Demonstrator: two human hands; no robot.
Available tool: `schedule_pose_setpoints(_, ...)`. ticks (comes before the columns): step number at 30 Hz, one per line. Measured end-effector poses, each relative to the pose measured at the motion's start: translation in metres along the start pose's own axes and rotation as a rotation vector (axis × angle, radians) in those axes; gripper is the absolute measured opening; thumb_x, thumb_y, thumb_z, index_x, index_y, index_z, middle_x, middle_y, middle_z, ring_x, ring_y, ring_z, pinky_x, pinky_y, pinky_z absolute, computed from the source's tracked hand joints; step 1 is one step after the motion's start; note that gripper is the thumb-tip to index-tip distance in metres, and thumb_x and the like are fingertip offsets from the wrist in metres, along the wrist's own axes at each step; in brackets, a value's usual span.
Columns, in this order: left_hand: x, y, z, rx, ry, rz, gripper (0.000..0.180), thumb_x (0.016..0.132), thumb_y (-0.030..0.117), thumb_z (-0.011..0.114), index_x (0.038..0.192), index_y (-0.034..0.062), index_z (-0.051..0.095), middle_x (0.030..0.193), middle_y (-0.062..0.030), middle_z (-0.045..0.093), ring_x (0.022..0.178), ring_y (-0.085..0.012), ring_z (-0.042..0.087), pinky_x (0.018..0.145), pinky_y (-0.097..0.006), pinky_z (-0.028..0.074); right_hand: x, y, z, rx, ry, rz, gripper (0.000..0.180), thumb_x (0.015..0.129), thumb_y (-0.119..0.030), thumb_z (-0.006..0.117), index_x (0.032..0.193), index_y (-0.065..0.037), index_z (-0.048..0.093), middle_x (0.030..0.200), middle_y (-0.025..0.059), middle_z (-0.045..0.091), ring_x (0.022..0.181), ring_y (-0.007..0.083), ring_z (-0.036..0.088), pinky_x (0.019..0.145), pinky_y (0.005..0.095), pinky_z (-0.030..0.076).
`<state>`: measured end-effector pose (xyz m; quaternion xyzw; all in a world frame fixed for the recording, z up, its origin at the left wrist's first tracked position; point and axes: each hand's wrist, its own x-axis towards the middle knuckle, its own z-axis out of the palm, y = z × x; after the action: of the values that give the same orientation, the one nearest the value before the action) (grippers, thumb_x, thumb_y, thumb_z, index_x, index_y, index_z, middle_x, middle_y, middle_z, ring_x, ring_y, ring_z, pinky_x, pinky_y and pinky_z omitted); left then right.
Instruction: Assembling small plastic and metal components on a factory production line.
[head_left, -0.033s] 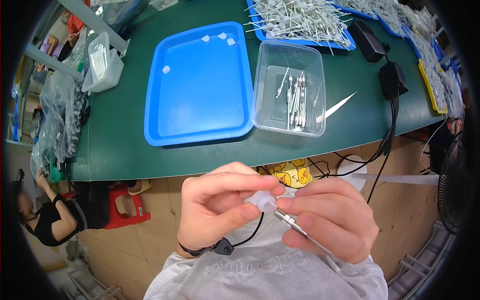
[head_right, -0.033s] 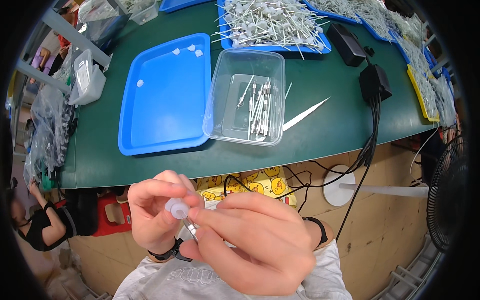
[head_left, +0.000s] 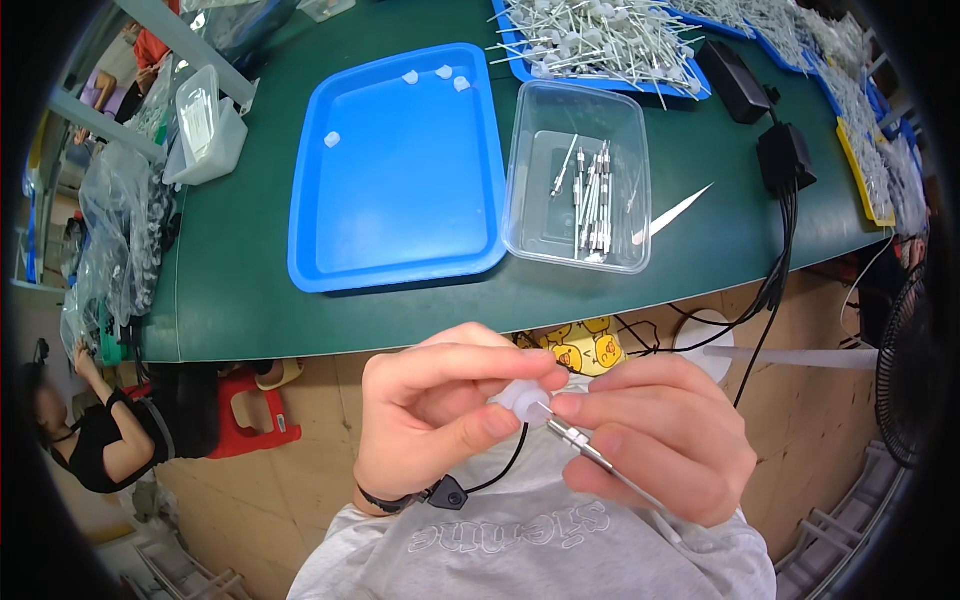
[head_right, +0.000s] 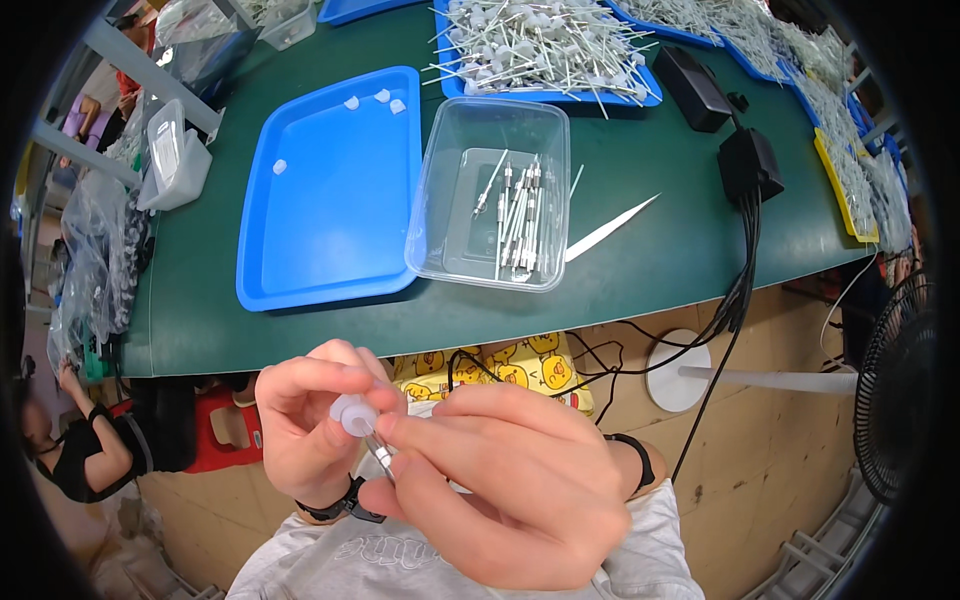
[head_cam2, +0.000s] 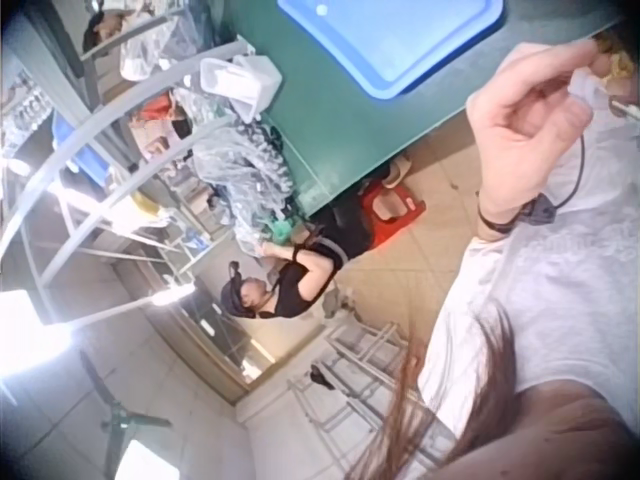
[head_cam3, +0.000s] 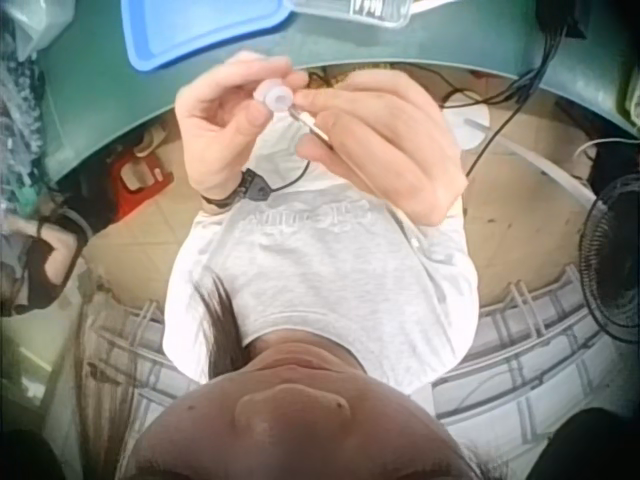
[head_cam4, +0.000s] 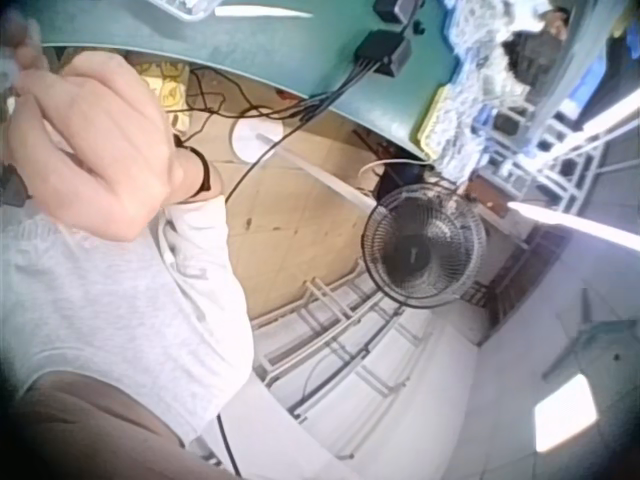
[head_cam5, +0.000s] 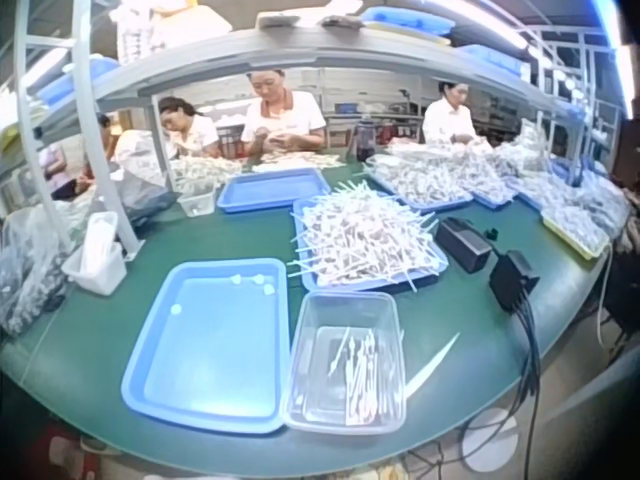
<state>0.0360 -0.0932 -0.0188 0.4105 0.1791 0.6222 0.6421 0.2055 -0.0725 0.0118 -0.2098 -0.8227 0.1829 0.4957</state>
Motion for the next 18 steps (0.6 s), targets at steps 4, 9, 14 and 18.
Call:
schedule_pose_setpoints(4,-0.0015,0.0002,-0.0008,-0.003,0.024,-0.014,0.031,0.074,-0.011,0.055,0.105,-0.0131,0.052,0.100,-0.0213,0.053,0.097,-0.0279,0.055,0.083,-0.035,0.045,-0.0008,0.0015,0.0007,0.011,0.001,0.000,0.041,0.068,-0.011,0.070,0.098,0.001,0.045,0.084,0.0194,0.061,0.063,0.0279,0.058,0.055,0.0336,0.050)
schedule_pose_setpoints(9,-0.0019,-0.0019,-0.0031,-0.008,0.014,-0.020,0.031,0.074,-0.012,0.056,0.104,-0.0119,0.053,0.100,-0.0211,0.054,0.097,-0.0279,0.055,0.083,-0.035,0.045,-0.0024,0.0004,0.0001,0.024,0.000,0.027,0.043,0.066,-0.009,0.071,0.098,0.001,0.045,0.085,0.0188,0.061,0.064,0.0287,0.058,0.056,0.0344,0.050)
schedule_pose_setpoints(14,-0.0027,-0.0018,0.0008,-0.037,0.041,-0.027,0.031,0.073,-0.011,0.057,0.104,-0.0113,0.054,0.099,-0.0209,0.055,0.097,-0.0273,0.056,0.083,-0.034,0.045,-0.0041,-0.0018,-0.0003,0.028,-0.001,0.041,0.042,0.066,-0.009,0.071,0.098,0.001,0.045,0.086,0.0187,0.061,0.065,0.0293,0.058,0.057,0.0352,0.050)
schedule_pose_setpoints(18,-0.0043,-0.0012,0.0011,-0.008,0.051,-0.013,0.030,0.073,-0.010,0.059,0.102,-0.0114,0.054,0.098,-0.0206,0.056,0.095,-0.0267,0.056,0.082,-0.034,0.046,0.0018,-0.0060,-0.0066,0.027,-0.099,0.065,0.039,0.068,-0.010,0.071,0.095,0.002,0.046,0.086,0.0191,0.061,0.065,0.0291,0.058,0.056,0.0346,0.050)
